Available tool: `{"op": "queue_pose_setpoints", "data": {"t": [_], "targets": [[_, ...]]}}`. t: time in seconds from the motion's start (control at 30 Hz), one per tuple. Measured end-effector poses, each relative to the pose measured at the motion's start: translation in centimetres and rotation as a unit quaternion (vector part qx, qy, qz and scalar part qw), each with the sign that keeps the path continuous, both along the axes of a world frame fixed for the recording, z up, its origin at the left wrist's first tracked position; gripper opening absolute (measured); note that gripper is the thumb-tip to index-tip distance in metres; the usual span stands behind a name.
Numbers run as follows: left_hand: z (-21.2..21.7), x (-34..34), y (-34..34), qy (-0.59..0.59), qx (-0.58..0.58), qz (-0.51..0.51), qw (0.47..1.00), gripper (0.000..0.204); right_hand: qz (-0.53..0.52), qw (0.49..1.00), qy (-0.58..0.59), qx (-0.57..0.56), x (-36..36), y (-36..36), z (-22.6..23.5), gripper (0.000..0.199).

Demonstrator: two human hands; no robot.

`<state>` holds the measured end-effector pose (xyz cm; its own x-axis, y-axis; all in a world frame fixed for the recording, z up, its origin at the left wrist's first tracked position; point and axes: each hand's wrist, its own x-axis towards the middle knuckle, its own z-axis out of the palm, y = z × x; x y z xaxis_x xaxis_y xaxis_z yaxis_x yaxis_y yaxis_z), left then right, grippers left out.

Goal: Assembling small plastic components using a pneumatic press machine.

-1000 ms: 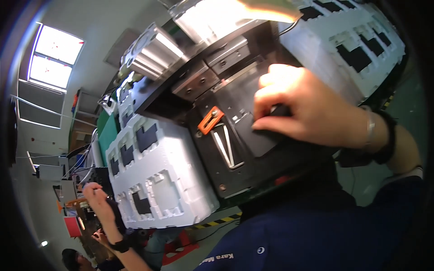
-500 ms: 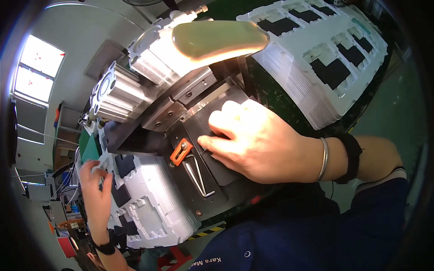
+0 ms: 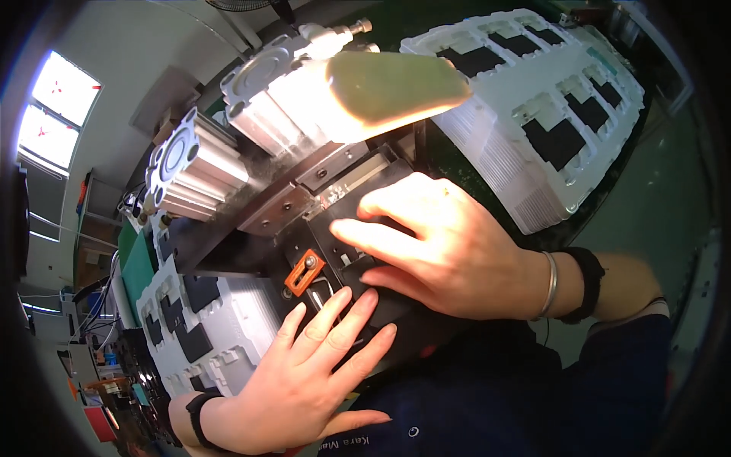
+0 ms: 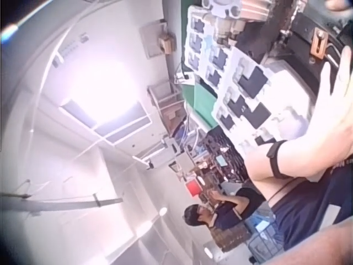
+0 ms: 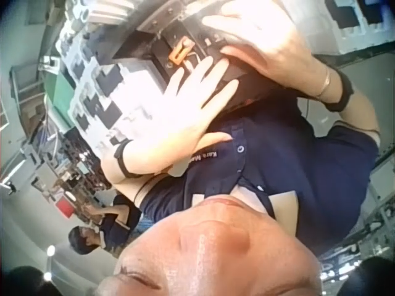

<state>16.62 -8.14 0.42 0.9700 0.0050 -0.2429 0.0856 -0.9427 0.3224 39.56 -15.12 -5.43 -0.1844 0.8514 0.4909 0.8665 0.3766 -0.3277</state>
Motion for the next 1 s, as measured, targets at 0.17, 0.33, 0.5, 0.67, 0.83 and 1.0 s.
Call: {"op": "queue_pose_setpoints", "data": {"t": [0.17, 0.33, 0.5, 0.67, 0.83, 1.0], "targets": [[0.2, -0.2, -0.4, -0.046, -0.096, 0.078, 0.991, 0.091, 0.081, 0.989, 0.066, -0.107, 2.1, -2.1, 0.7, 0.043], [-0.1, 0.5, 1.1, -0.039, 0.032, 0.073, 0.996, 0.091, 0.080, 0.993, 0.067, -0.059, 1.8, 0.2, 0.1, 0.029], [-1.4, 1.0, 2.7, -0.057, 0.051, 0.112, 0.991, 0.094, 0.086, 0.991, 0.095, -0.042, 2.3, 2.6, -0.3, 0.029], [-1.4, 1.1, 3.0, -0.058, 0.012, 0.114, 0.992, 0.094, 0.077, 0.992, 0.083, -0.063, 2.3, 2.6, -0.1, 0.032], [-1.2, 1.1, 3.6, -0.054, -0.020, 0.110, 0.992, 0.091, 0.067, 0.990, 0.081, -0.090, 2.3, 2.5, 0.2, 0.032], [-1.3, 1.1, 3.7, -0.056, -0.017, 0.110, 0.992, 0.088, 0.065, 0.990, 0.090, -0.091, 2.2, 2.7, 0.2, 0.034]]}}
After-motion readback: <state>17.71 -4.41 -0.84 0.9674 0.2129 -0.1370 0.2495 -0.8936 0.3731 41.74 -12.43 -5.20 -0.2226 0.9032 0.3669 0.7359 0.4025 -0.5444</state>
